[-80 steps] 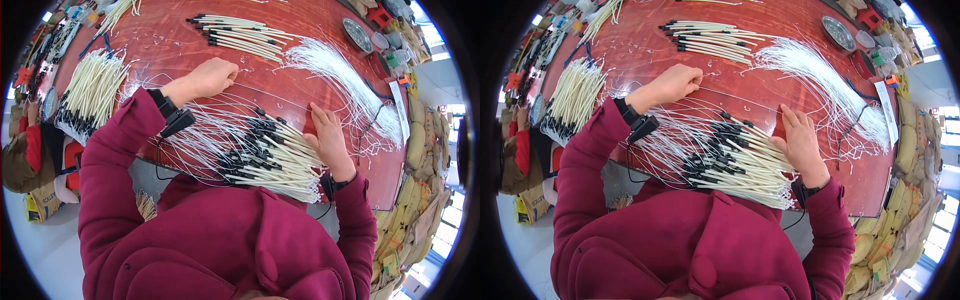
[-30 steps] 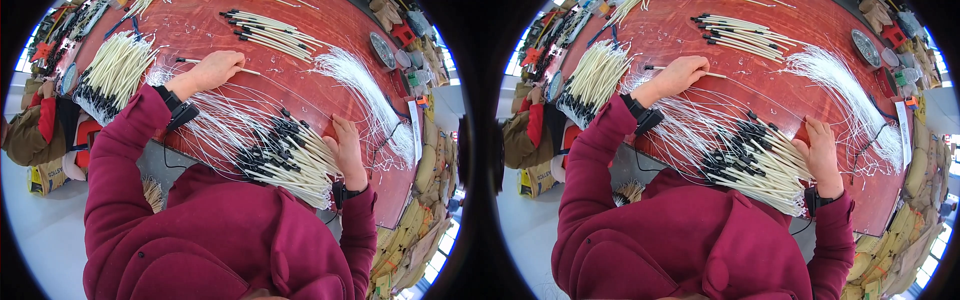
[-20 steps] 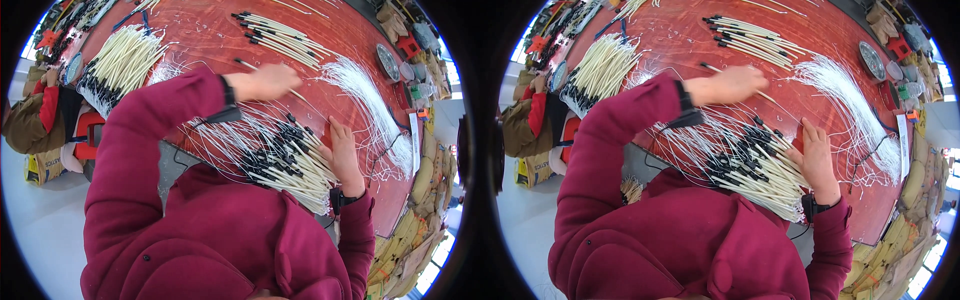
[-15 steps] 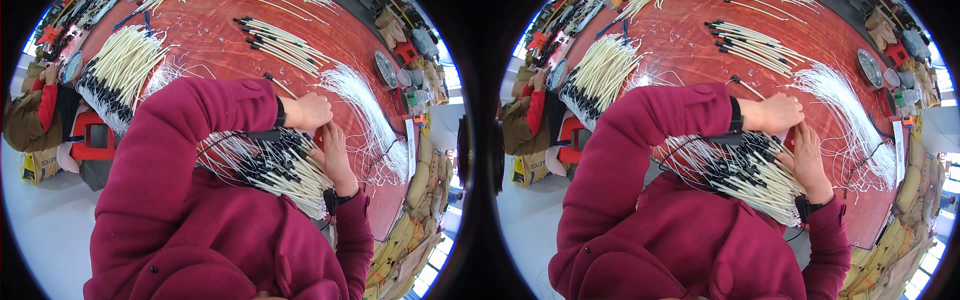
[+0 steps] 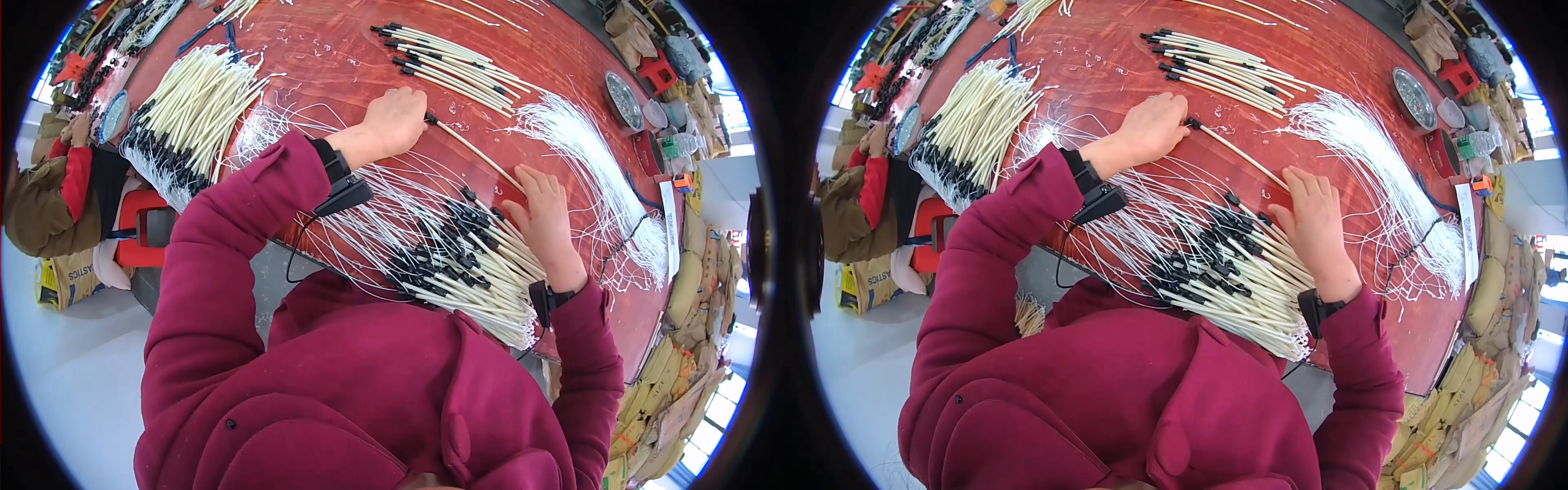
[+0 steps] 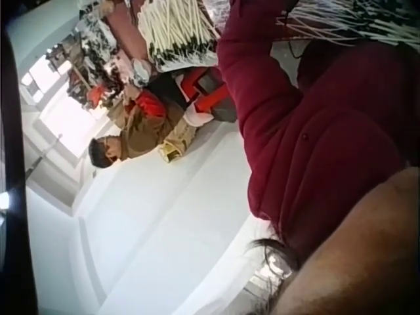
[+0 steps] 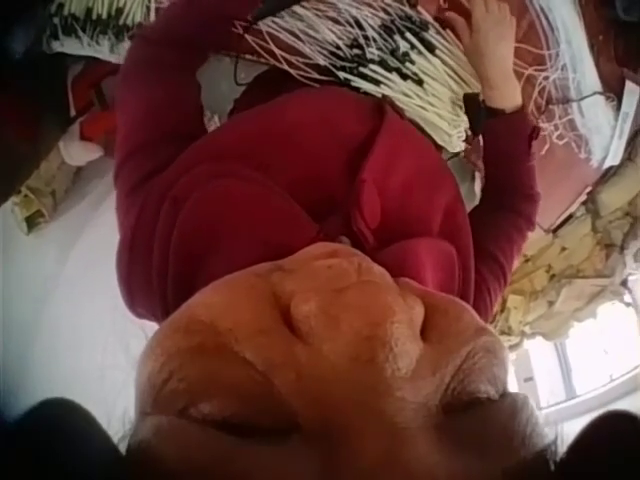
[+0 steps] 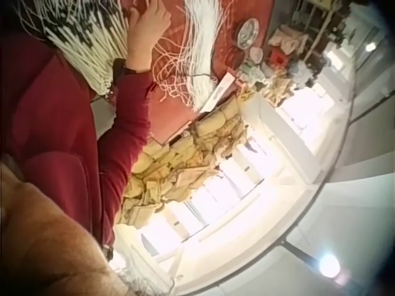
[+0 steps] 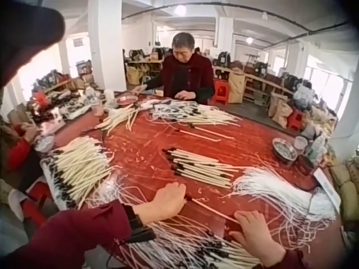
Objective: The person picks up a white tube and a black cap, fits the cap onto the tube by hand, and places the assembled piece onto a pile. This process is repeated for several tubes and caps before the person gathers the finished pieces.
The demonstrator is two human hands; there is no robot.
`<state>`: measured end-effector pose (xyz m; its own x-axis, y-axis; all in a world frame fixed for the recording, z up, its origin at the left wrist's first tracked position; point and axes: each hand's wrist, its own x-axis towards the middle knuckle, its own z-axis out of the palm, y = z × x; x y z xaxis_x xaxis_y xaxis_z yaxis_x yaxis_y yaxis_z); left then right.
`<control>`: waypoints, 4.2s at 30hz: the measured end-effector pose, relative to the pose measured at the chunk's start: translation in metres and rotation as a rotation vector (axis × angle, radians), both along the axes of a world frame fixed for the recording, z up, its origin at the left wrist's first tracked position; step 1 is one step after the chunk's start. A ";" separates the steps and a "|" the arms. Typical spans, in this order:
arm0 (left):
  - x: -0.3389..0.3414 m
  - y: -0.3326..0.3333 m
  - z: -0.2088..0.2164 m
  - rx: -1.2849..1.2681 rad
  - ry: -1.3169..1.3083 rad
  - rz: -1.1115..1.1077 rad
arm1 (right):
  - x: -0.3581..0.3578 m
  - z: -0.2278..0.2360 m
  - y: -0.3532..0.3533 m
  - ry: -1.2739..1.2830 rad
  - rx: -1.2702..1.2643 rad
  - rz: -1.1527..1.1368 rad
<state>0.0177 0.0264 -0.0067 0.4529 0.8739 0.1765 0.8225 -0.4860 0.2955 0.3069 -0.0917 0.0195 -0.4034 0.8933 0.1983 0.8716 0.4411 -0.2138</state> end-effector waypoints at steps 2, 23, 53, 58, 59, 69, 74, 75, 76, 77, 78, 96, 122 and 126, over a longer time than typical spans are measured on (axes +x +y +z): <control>0.001 0.001 -0.004 -0.068 0.021 0.014 | -0.003 0.001 0.005 -0.024 0.021 0.004; -0.189 0.044 0.059 0.360 0.046 0.154 | 0.051 0.065 -0.051 0.048 0.116 0.122; 0.241 0.042 -0.006 0.233 -0.087 -0.597 | 0.050 0.059 -0.108 0.128 -0.091 -0.138; 0.246 0.044 -0.023 0.202 -0.072 -0.586 | 0.051 0.037 -0.105 0.117 -0.123 -0.108; 0.245 0.042 -0.023 0.231 -0.081 -0.583 | 0.049 0.038 -0.105 0.101 -0.098 -0.105; 0.256 0.023 -0.006 0.098 -0.227 -0.680 | 0.048 0.039 -0.113 0.116 -0.007 -0.194; 0.228 0.039 -0.019 -0.039 0.003 -0.627 | 0.050 0.034 -0.118 0.168 0.121 -0.161; 0.217 0.054 -0.038 0.070 -0.133 -0.692 | 0.047 0.038 -0.122 0.174 0.144 -0.186; 0.221 0.043 -0.022 0.009 -0.070 -0.676 | 0.049 0.041 -0.133 0.175 0.164 -0.218; 0.222 0.043 -0.019 -0.009 -0.087 -0.733 | 0.053 0.043 -0.146 0.163 0.165 -0.275; 0.225 0.046 -0.019 -0.029 -0.103 -0.783 | 0.056 0.045 -0.158 0.168 0.177 -0.324; 0.227 0.083 -0.030 -0.170 -0.091 -0.989 | 0.072 0.038 -0.273 0.152 0.320 -0.593; 0.232 0.084 -0.038 -0.095 -0.091 -0.981 | 0.050 0.026 -0.271 0.163 0.323 -0.504; 0.230 0.085 -0.035 -0.079 -0.065 -0.992 | 0.042 0.023 -0.271 0.137 0.336 -0.487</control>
